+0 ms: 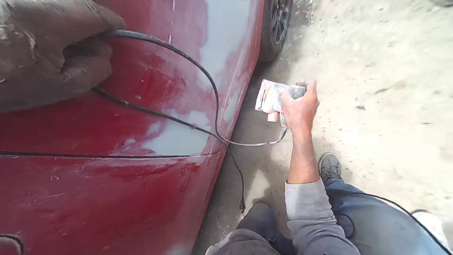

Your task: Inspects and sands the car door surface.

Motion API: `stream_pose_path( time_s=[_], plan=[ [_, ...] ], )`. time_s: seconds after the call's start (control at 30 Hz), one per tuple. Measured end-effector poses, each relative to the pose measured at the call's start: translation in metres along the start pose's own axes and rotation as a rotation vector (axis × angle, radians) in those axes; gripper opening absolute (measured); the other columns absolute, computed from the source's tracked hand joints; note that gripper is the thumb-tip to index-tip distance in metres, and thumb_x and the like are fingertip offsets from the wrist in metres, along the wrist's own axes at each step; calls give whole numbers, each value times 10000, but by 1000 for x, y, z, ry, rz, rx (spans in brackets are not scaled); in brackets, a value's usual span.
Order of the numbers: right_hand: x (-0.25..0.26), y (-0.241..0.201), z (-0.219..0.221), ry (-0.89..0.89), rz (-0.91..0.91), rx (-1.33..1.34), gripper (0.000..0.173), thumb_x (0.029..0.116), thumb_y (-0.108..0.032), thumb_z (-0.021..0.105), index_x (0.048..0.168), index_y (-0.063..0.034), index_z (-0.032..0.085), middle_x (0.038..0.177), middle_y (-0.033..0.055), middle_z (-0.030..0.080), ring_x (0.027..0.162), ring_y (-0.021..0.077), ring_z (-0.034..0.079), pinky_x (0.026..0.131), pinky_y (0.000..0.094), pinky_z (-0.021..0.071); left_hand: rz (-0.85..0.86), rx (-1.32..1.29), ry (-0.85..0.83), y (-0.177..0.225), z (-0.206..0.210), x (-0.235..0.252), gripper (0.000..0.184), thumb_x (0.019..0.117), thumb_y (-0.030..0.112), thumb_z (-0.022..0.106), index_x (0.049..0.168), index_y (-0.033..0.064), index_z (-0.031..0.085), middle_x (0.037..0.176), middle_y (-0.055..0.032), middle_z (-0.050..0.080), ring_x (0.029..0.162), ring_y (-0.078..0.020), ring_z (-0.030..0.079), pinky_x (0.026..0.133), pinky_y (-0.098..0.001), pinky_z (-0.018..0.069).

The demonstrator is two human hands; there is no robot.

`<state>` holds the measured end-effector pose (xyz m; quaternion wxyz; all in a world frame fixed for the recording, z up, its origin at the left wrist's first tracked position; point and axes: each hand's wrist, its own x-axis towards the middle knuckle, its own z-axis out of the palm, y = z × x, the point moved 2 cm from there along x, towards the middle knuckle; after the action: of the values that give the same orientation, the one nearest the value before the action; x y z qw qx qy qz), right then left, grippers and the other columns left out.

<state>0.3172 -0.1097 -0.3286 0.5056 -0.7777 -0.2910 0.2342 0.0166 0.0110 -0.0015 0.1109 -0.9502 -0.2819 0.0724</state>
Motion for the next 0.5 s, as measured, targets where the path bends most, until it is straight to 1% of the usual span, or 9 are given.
stream_pose_path(
  time_s=[0.03,0.07,0.13,0.2,0.23,0.27,0.3,0.37,0.5],
  plan=[
    [2,-24,-23,29,-66,-7,618,803,-530,803,1259,-156,617,1143,64,679,993,197,679,835,462,577,119,25,-106,13,3,3,412,999,243,381,1262,42,628,1437,-201,544,1272,-406,560,998,-612,460],
    [2,-47,-45,48,-126,-10,618,800,-523,806,1255,-154,613,1139,51,676,1002,173,677,848,434,580,255,31,-163,28,11,7,425,982,300,389,1180,39,659,1476,-211,512,1353,-438,485,1084,-628,393],
    [3,-89,-86,88,-228,-44,613,795,-510,802,1257,-154,613,1132,39,675,1008,157,673,857,416,577,405,43,-309,65,31,12,444,1006,421,398,1101,121,712,1389,-163,594,1303,-402,543,1080,-596,418],
    [-2,-123,-118,84,-286,-139,617,799,-528,779,1269,-167,609,1140,42,678,1011,166,676,853,434,572,515,-67,-418,85,72,19,471,1014,558,434,984,205,745,1081,-63,706,991,-272,682,839,-532,546],
    [-8,-134,-131,57,-303,-198,625,803,-537,771,1281,-171,604,1162,57,674,1022,186,673,860,457,563,576,-147,-426,89,96,27,488,1004,581,428,883,216,727,849,-27,693,791,-224,685,675,-514,546],
    [-16,-142,-142,22,-321,-259,639,805,-547,766,1291,-168,598,1183,83,665,1024,219,674,850,492,560,576,-176,-510,93,107,38,480,1021,537,437,895,175,727,792,-44,678,763,-244,682,663,-544,538],
    [-28,-146,-151,-19,-332,-319,661,809,-564,760,1309,-166,591,1211,110,649,1027,255,671,836,524,559,520,-137,-603,100,107,50,450,1051,461,461,957,113,730,835,-98,689,823,-303,690,723,-586,538],
    [-58,-138,-161,-85,-334,-407,671,811,-594,747,1310,-172,594,1227,134,632,1014,298,668,804,557,555,300,46,-676,113,108,71,367,1049,336,501,1099,35,704,1084,-200,692,1073,-415,657,904,-643,503],
    [-109,-77,-149,-208,-261,-283,588,845,-513,786,1280,-168,594,1122,138,639,895,308,664,695,558,554,146,195,-493,112,177,100,389,943,241,593,1187,-54,663,1350,-295,577,1332,-502,475,1118,-667,338]
  ],
)
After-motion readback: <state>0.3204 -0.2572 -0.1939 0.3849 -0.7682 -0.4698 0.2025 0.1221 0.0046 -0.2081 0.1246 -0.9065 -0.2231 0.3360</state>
